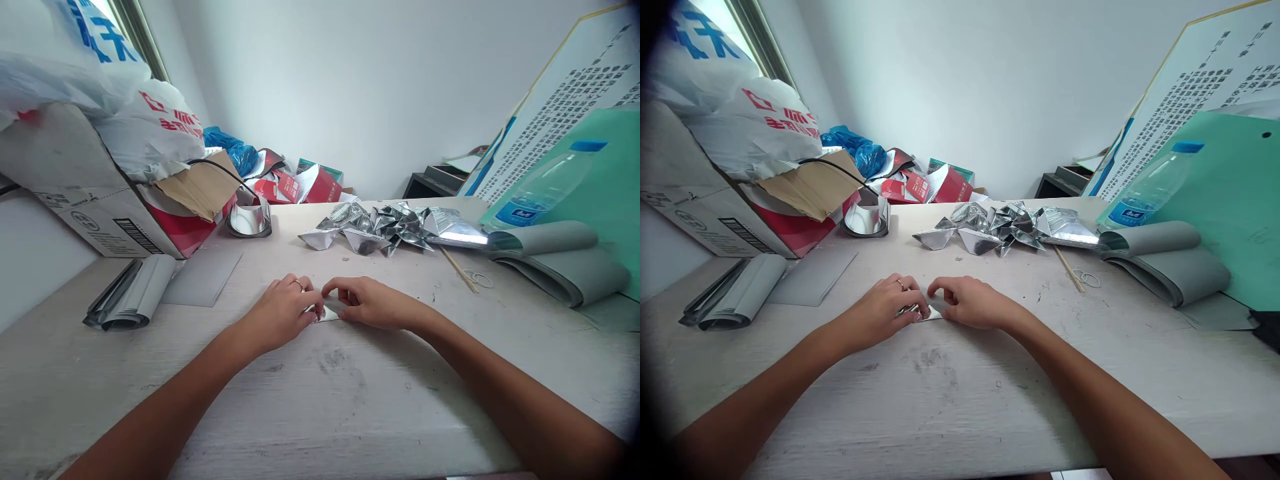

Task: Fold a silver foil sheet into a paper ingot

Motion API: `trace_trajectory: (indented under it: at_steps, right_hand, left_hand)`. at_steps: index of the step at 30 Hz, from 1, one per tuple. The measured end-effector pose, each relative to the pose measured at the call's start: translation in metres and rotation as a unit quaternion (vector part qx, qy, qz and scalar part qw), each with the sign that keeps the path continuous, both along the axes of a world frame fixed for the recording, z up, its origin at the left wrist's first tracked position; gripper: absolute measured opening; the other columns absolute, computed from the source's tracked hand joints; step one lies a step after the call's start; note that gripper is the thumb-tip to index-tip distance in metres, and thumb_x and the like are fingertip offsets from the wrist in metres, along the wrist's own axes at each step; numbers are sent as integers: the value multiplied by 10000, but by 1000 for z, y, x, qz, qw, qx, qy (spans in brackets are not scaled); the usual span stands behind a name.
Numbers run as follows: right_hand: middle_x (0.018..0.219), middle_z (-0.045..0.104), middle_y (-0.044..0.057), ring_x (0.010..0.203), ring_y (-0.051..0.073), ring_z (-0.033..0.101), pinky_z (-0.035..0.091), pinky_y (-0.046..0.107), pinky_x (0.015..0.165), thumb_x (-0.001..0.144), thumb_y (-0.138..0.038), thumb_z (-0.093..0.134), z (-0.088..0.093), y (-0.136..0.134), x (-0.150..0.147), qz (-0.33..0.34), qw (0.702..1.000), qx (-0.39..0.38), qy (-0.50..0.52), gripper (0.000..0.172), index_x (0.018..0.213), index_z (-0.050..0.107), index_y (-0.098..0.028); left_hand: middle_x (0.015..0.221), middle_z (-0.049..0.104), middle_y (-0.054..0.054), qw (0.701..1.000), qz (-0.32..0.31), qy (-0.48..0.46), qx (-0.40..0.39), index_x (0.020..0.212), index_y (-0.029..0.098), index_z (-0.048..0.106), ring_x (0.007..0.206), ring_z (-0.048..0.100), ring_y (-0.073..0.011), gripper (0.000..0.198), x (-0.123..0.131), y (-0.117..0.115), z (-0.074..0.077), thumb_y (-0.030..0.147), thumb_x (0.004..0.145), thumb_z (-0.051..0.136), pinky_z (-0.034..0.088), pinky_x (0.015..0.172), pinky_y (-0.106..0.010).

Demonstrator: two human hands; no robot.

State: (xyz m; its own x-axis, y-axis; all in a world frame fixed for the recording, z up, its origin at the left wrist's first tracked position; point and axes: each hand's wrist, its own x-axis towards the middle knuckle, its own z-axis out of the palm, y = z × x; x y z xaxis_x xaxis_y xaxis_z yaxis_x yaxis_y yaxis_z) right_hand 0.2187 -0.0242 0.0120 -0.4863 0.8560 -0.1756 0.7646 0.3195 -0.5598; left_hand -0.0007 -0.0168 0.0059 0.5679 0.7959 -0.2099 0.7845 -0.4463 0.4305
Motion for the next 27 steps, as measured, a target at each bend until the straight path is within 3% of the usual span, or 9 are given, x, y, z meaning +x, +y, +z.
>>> trace_trajectory:
  at_steps: [5,10,20,27]
  right_hand:
    - [898,621,17,768,146,554,406,272,670,879,-281,578,-11,2,-1,-40,997,12,62,361,1231,601,-207]
    - [968,644,23,794,138,583,445,270,693,880,-266,571,-21,4,-2,-39,990,28,129,326,1198,604,-204]
    - [804,658,-10,693,121,570,416,258,622,858,-194,550,-21,2,-11,-99,985,44,137,221,1061,638,-176]
    - [927,684,13,761,127,610,463,251,641,824,-175,565,-19,2,-10,-114,975,-3,190,259,1071,642,-168]
  left_hand:
    - [1243,537,82,1000,9,-6,-13,1019,424,636,1159,398,-24,326,2,0,1,478,871,351,345,1122,-315]
    - [1249,531,86,1000,1,-18,-11,1027,412,634,1169,410,-16,325,2,0,-1,466,873,353,344,1109,-280]
    - [1201,537,44,998,-38,-39,3,1042,353,664,1077,422,34,401,0,-2,-5,396,899,292,331,946,-134]
    - [1245,529,59,996,-74,-51,9,1048,356,657,1138,436,34,408,-3,-1,-11,414,903,280,375,1006,-130]
